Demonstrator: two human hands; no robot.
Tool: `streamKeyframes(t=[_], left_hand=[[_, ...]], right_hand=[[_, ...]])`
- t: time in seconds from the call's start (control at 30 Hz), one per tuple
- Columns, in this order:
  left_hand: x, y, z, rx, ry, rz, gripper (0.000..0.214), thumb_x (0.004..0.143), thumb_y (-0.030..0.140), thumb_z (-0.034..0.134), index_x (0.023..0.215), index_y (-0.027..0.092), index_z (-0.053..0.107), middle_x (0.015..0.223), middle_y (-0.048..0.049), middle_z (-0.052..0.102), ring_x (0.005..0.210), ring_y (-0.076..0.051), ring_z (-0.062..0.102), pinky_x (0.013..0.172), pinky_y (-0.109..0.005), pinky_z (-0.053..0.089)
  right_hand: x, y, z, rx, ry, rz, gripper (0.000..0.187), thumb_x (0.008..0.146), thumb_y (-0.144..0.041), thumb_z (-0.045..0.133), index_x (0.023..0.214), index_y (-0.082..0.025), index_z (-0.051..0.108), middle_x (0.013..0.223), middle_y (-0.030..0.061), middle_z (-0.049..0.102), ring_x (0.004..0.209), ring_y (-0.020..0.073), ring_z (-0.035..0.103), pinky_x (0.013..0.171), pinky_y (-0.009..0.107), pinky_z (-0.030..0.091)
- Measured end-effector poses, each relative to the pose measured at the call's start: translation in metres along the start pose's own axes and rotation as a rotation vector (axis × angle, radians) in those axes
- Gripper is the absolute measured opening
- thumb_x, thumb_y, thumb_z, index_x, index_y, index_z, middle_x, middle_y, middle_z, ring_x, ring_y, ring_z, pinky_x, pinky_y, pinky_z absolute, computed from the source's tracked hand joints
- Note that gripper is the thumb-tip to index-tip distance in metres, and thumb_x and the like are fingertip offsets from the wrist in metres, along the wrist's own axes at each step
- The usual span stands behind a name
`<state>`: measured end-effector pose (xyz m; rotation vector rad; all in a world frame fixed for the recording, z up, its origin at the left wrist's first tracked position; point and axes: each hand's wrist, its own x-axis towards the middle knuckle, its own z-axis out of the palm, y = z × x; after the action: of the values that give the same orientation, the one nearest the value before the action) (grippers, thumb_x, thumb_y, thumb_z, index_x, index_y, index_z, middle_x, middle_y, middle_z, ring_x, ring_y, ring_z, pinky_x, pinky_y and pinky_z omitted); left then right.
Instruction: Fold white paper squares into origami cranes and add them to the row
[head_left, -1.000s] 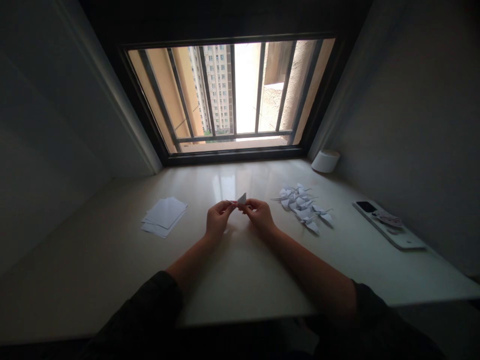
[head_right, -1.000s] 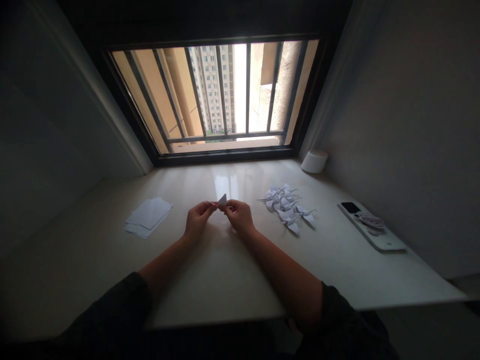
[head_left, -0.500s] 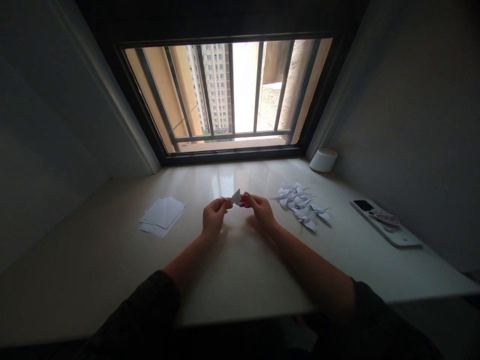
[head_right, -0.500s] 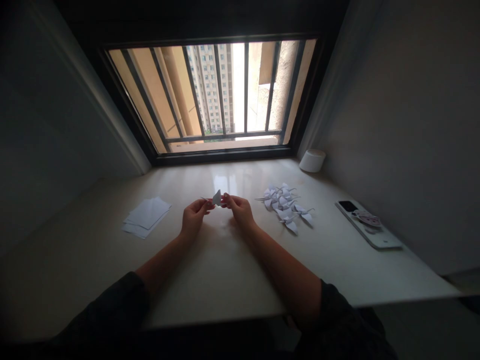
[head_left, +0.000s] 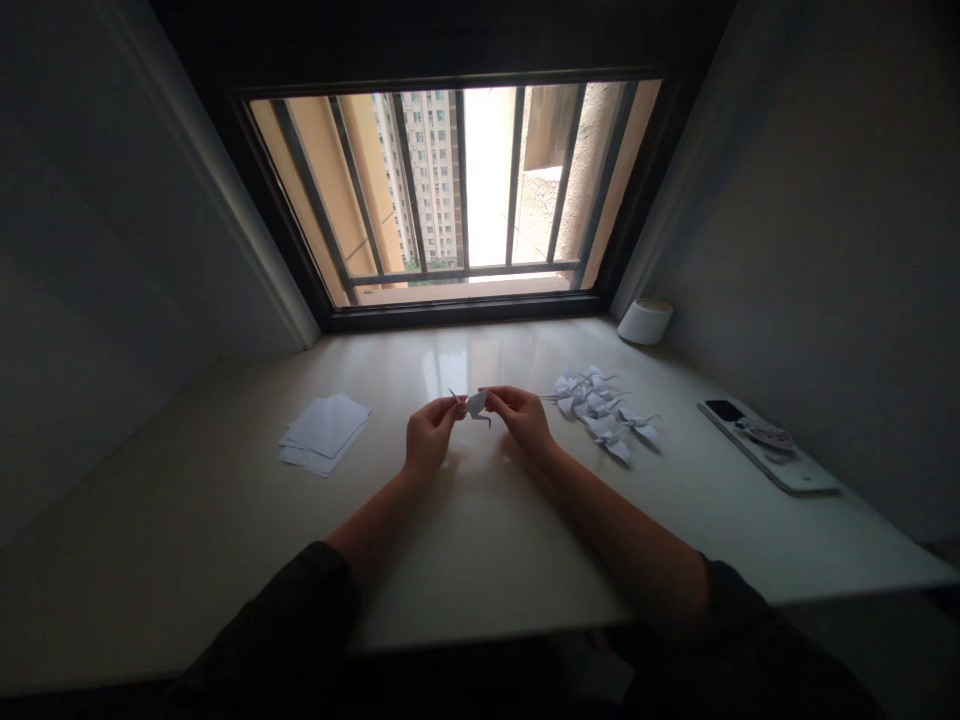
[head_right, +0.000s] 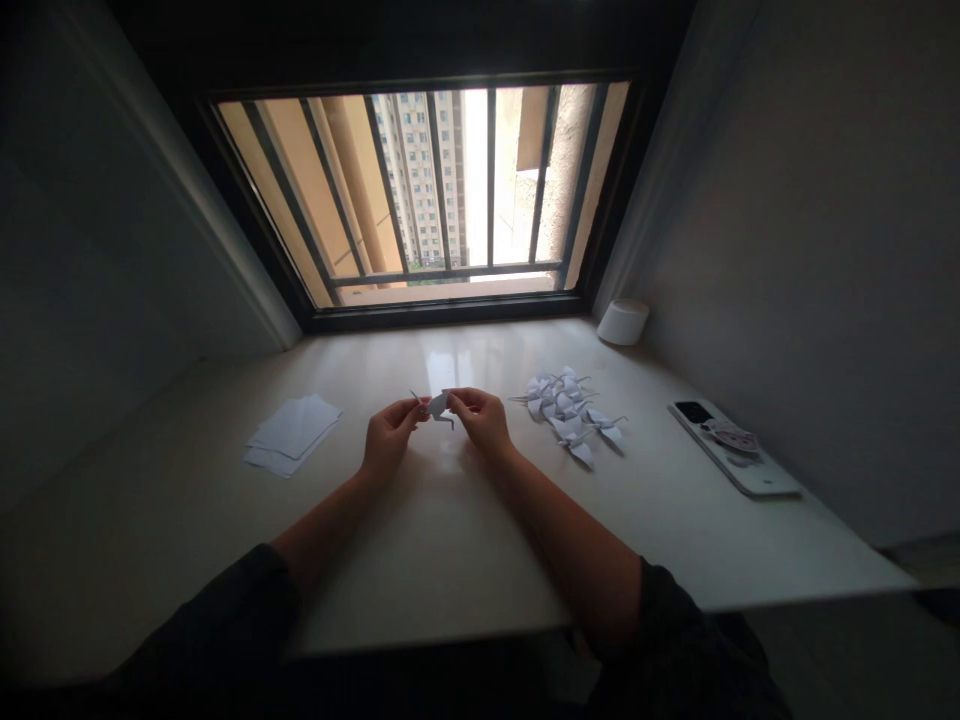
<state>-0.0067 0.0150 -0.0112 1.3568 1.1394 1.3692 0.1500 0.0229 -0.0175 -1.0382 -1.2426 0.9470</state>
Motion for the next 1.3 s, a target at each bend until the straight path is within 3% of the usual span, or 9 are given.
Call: streamKeyframes(t=[0.1, 0.2, 0.37, 0.47, 0.57, 0.77, 0.87, 1.03, 1.3], left_hand=[[0.001, -0.001, -0.001, 0.042, 0.029, 0.048, 0.030, 0.071, 0.039, 0.067, 0.092, 0.019, 0.072, 0.085, -0.0065, 0.072, 0.076, -0.019, 0.065, 0.074, -0.030, 0.048], [0.002, -0.002, -0.003, 0.087, 0.070, 0.055, 0.032, 0.071, 0.039, 0.067, 0.097, 0.020, 0.071, 0.086, -0.0067, 0.072, 0.077, -0.019, 0.066, 0.073, -0.030, 0.048], [-0.003, 0.004, -0.002, 0.096, 0.038, -0.010, 0.038, 0.064, 0.039, 0.074, 0.098, 0.020, 0.071, 0.092, -0.0083, 0.072, 0.087, -0.024, 0.066, 0.082, -0.035, 0.048], [-0.010, 0.011, 0.000, 0.095, -0.079, -0.008, 0.036, 0.064, 0.039, 0.073, 0.096, 0.021, 0.072, 0.097, -0.0071, 0.071, 0.093, -0.026, 0.065, 0.085, -0.036, 0.048], [-0.014, 0.015, 0.002, 0.112, -0.131, 0.021, 0.032, 0.068, 0.041, 0.070, 0.093, 0.021, 0.073, 0.095, -0.0048, 0.072, 0.093, -0.027, 0.065, 0.082, -0.035, 0.048], [-0.009, 0.009, 0.001, 0.142, -0.040, 0.059, 0.033, 0.076, 0.045, 0.061, 0.092, 0.019, 0.073, 0.091, -0.0051, 0.073, 0.090, -0.025, 0.066, 0.080, -0.033, 0.048], [-0.007, 0.006, -0.001, 0.230, -0.003, 0.074, 0.033, 0.078, 0.046, 0.058, 0.091, 0.020, 0.073, 0.086, -0.0047, 0.073, 0.084, -0.023, 0.067, 0.075, -0.031, 0.049], [-0.011, 0.013, -0.002, 0.536, 0.044, 0.206, 0.028, 0.081, 0.045, 0.055, 0.094, 0.026, 0.072, 0.092, -0.0032, 0.072, 0.078, -0.021, 0.066, 0.068, -0.029, 0.046], [-0.018, 0.026, -0.001, 0.831, -0.027, 0.470, 0.023, 0.087, 0.035, 0.050, 0.090, 0.025, 0.071, 0.090, -0.0028, 0.072, 0.076, -0.020, 0.064, 0.068, -0.029, 0.038]], right_hand=[[-0.002, -0.001, 0.001, -0.103, -0.041, -0.054, 0.025, 0.074, -0.040, 0.063, 0.086, -0.020, 0.072, 0.088, 0.0062, 0.073, 0.077, 0.0204, 0.067, 0.068, 0.031, 0.050], [-0.006, -0.005, 0.003, -0.192, -0.034, -0.104, 0.019, 0.076, -0.036, 0.061, 0.078, -0.020, 0.072, 0.080, 0.0042, 0.073, 0.074, 0.0195, 0.066, 0.065, 0.029, 0.048], [-0.014, -0.014, 0.002, -0.464, 0.203, -0.265, 0.016, 0.077, -0.034, 0.060, 0.075, -0.022, 0.070, 0.074, 0.0034, 0.070, 0.068, 0.0184, 0.060, 0.066, 0.031, 0.046], [-0.018, -0.018, 0.001, -0.602, 0.127, -0.411, 0.013, 0.078, -0.032, 0.061, 0.076, -0.023, 0.070, 0.077, 0.0042, 0.069, 0.076, 0.0202, 0.059, 0.074, 0.033, 0.045], [-0.020, -0.019, 0.004, -0.602, 0.012, -0.471, 0.010, 0.078, -0.031, 0.063, 0.080, -0.025, 0.071, 0.080, 0.0042, 0.069, 0.081, 0.0210, 0.059, 0.076, 0.034, 0.044], [-0.020, -0.011, 0.013, -0.340, 0.057, -0.347, 0.016, 0.082, -0.034, 0.057, 0.080, -0.023, 0.068, 0.079, 0.0033, 0.068, 0.075, 0.0178, 0.060, 0.071, 0.031, 0.048], [-0.018, -0.006, 0.014, -0.318, 0.080, -0.267, 0.019, 0.082, -0.036, 0.055, 0.080, -0.021, 0.065, 0.075, 0.0025, 0.067, 0.071, 0.0166, 0.060, 0.065, 0.029, 0.047], [-0.019, -0.012, 0.010, -0.555, 0.066, -0.300, 0.014, 0.081, -0.032, 0.055, 0.074, -0.020, 0.058, 0.069, 0.0006, 0.061, 0.065, 0.0148, 0.056, 0.063, 0.027, 0.041], [-0.023, -0.021, 0.009, -0.798, -0.037, -0.307, 0.024, 0.088, -0.034, 0.045, 0.070, -0.020, 0.053, 0.063, -0.0005, 0.059, 0.060, 0.0141, 0.053, 0.060, 0.025, 0.033]])
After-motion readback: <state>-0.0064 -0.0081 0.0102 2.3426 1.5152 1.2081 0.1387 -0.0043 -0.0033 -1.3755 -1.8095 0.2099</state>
